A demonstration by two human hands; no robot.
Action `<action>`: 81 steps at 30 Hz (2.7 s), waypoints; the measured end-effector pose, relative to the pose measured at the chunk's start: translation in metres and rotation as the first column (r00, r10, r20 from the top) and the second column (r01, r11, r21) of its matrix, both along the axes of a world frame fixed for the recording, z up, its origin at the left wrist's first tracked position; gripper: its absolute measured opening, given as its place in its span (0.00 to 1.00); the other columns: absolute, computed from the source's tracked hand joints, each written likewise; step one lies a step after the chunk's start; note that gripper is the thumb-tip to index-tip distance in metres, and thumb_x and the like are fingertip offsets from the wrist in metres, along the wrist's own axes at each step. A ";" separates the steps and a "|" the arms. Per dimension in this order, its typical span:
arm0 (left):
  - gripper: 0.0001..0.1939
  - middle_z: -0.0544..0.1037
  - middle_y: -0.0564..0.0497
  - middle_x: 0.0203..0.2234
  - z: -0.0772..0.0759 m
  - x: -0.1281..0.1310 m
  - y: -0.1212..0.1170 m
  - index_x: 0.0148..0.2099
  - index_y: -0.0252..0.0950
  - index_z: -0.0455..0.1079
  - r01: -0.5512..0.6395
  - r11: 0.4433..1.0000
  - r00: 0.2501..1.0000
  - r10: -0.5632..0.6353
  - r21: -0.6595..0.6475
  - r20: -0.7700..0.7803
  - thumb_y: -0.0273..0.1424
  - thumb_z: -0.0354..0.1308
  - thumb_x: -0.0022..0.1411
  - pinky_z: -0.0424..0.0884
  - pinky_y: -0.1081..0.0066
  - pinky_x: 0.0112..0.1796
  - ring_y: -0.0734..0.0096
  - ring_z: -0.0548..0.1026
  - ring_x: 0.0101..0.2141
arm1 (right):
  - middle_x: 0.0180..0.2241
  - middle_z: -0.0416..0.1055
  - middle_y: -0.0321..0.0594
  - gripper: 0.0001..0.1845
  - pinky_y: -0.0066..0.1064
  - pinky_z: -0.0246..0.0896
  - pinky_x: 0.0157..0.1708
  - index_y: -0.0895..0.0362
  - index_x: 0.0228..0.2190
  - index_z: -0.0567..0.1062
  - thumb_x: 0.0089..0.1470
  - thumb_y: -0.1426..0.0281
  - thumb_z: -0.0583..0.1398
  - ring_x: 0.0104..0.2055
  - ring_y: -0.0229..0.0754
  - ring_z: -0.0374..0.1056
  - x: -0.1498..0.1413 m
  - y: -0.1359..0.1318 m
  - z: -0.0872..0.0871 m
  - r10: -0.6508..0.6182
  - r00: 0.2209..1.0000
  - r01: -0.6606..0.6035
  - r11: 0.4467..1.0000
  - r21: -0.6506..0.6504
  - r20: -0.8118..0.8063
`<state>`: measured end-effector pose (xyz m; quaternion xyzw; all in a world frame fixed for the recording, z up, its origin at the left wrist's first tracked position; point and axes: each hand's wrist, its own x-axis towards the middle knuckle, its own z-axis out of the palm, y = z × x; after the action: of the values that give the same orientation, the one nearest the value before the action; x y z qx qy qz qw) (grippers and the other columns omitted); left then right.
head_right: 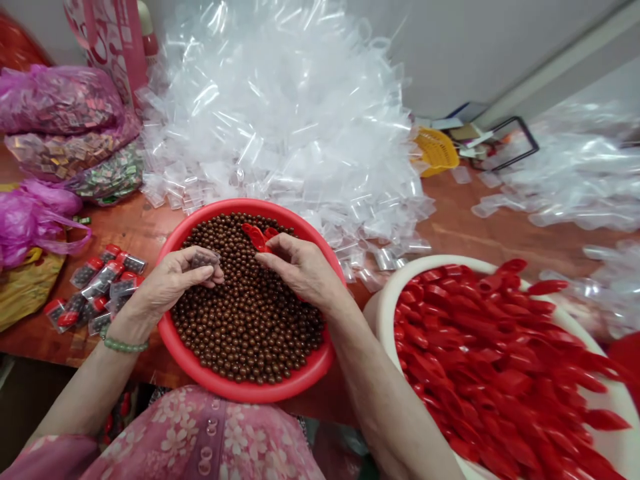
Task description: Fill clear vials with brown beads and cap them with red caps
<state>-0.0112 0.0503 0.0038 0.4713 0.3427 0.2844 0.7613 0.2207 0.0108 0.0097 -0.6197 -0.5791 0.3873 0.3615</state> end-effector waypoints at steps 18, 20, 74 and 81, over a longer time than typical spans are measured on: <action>0.16 0.76 0.54 0.25 0.002 0.030 -0.042 0.37 0.30 0.73 -0.119 0.992 0.993 0.120 -0.052 0.016 0.34 0.69 0.48 0.66 0.75 0.29 0.79 0.71 0.25 | 0.29 0.71 0.29 0.19 0.22 0.68 0.16 0.51 0.38 0.68 0.46 0.63 0.69 0.23 0.33 0.69 -0.045 -0.026 0.000 -0.069 0.767 0.060 0.998 -0.036 -0.638; 0.17 0.76 0.54 0.24 0.002 0.030 -0.041 0.37 0.30 0.74 -0.113 0.992 0.994 0.114 -0.060 0.004 0.33 0.70 0.47 0.64 0.76 0.28 0.80 0.70 0.24 | 0.28 0.71 0.29 0.15 0.24 0.69 0.17 0.51 0.35 0.67 0.50 0.62 0.67 0.22 0.33 0.68 -0.048 -0.028 -0.002 -0.070 0.820 0.099 0.995 0.019 -0.568; 0.17 0.66 0.58 0.18 0.003 0.022 -0.034 0.27 0.33 0.65 0.142 0.984 0.989 -0.136 -0.110 0.061 0.40 0.66 0.50 0.57 0.76 0.22 0.82 0.64 0.18 | 0.36 0.77 0.36 0.08 0.36 0.71 0.42 0.51 0.40 0.77 0.56 0.66 0.63 0.38 0.41 0.75 -0.051 -0.024 0.012 0.065 0.982 -0.029 0.979 0.202 -0.175; 0.20 0.60 0.61 0.16 0.003 0.023 -0.034 0.26 0.34 0.62 0.174 0.981 0.983 -0.167 -0.088 0.075 0.43 0.65 0.52 0.54 0.77 0.19 0.84 0.57 0.16 | 0.35 0.76 0.37 0.08 0.37 0.72 0.41 0.50 0.39 0.77 0.55 0.65 0.64 0.37 0.40 0.74 -0.058 -0.027 0.008 -0.070 0.974 0.111 0.976 0.186 -0.217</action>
<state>0.0114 0.0160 0.0065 0.4528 0.2880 0.2174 0.8153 0.1625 -0.0158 0.0182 -0.5625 -0.5442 0.3743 0.4974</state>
